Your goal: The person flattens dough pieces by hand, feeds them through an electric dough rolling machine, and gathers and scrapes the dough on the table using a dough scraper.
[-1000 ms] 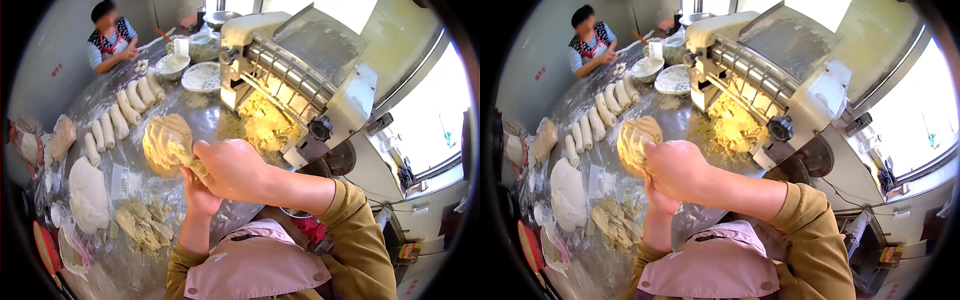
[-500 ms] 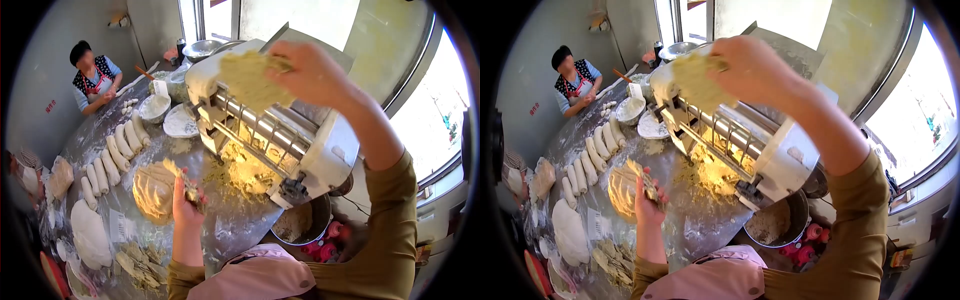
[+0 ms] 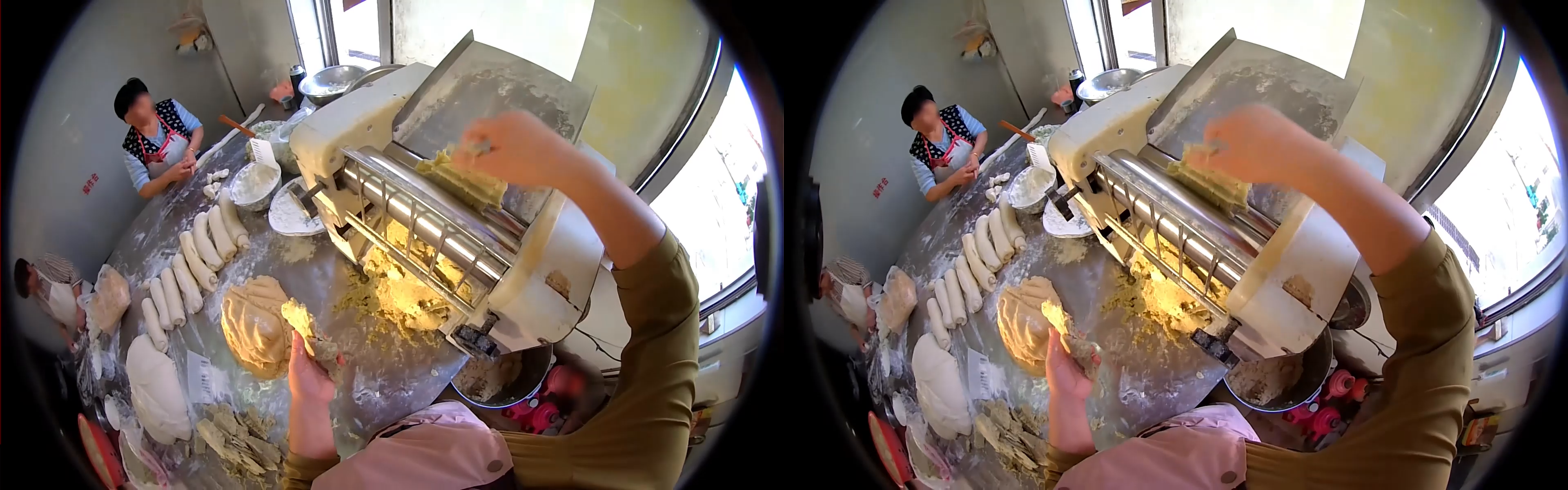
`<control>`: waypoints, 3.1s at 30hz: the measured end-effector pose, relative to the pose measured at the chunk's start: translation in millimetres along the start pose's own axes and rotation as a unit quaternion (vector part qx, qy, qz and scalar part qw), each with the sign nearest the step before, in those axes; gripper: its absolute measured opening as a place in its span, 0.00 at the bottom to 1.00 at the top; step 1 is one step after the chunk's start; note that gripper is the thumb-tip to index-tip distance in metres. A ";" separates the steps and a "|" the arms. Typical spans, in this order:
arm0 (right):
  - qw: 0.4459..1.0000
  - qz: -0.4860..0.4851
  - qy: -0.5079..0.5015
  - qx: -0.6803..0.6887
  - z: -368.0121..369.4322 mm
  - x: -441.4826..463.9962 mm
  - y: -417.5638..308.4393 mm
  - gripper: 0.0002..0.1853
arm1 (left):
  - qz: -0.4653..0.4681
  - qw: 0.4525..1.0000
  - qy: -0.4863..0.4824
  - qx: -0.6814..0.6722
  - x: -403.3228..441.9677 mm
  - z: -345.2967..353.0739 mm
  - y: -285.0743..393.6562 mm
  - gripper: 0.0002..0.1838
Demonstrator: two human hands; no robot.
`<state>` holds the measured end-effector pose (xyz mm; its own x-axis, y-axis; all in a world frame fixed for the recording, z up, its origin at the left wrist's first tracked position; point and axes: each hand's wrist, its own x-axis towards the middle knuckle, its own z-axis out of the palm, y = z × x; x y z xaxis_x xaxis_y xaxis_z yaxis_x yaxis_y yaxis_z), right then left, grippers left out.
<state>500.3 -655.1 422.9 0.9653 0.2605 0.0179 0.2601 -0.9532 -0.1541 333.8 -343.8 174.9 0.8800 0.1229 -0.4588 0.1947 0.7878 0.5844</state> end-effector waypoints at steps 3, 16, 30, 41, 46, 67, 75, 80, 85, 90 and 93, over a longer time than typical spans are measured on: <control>0.992 0.012 0.123 0.040 -10.6 -8.3 0.6 0.27 | 0.026 0.997 -0.069 0.000 -14.8 15.7 8.0 0.18; 0.956 -0.202 -0.057 0.204 18.8 -51.6 -104.2 0.26 | 0.220 0.906 -0.302 0.197 -35.0 121.2 47.4 0.50; 0.962 -0.005 0.165 0.218 -23.7 -29.2 -13.5 0.21 | 0.124 0.943 -0.229 0.209 -5.8 93.9 41.4 0.27; 1.000 0.009 0.018 0.020 40.4 14.5 26.6 0.17 | 0.070 0.979 -0.097 0.165 -19.9 -36.2 30.3 0.19; 0.993 -0.031 0.049 -0.099 54.3 24.2 25.7 0.14 | 0.091 0.985 -0.068 0.132 -37.9 -62.9 39.0 0.18; 0.962 -0.196 0.094 0.167 88.2 -50.6 -124.3 0.15 | 0.269 0.873 0.395 0.099 -187.1 -289.7 87.3 0.17; 0.859 -0.298 -0.262 0.323 299.2 -126.4 -430.6 0.14 | 0.272 0.682 0.457 0.502 -157.4 -394.3 119.7 0.26; 0.917 -0.252 -0.206 0.231 426.4 -127.5 -544.6 0.36 | 0.240 0.773 0.380 0.447 -103.8 -419.4 145.5 0.27; 0.900 -0.275 -0.231 0.247 436.1 -139.2 -569.5 0.35 | 0.291 0.922 0.184 0.178 -111.6 -420.3 147.6 0.24; 0.858 -0.262 -0.316 0.310 370.7 -155.7 -555.3 0.24 | 0.326 0.926 0.112 0.153 -144.8 -409.1 154.6 0.26; 0.888 -0.242 -0.223 0.321 338.6 -163.3 -521.6 0.21 | 0.318 0.918 0.165 0.172 -135.0 -430.9 156.4 0.29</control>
<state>199.3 -148.5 165.9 0.6014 0.7873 -0.1362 0.4366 -0.4666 -0.7692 58.7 22.9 39.8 0.6952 0.7124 -0.0960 -0.1377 0.2630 0.9549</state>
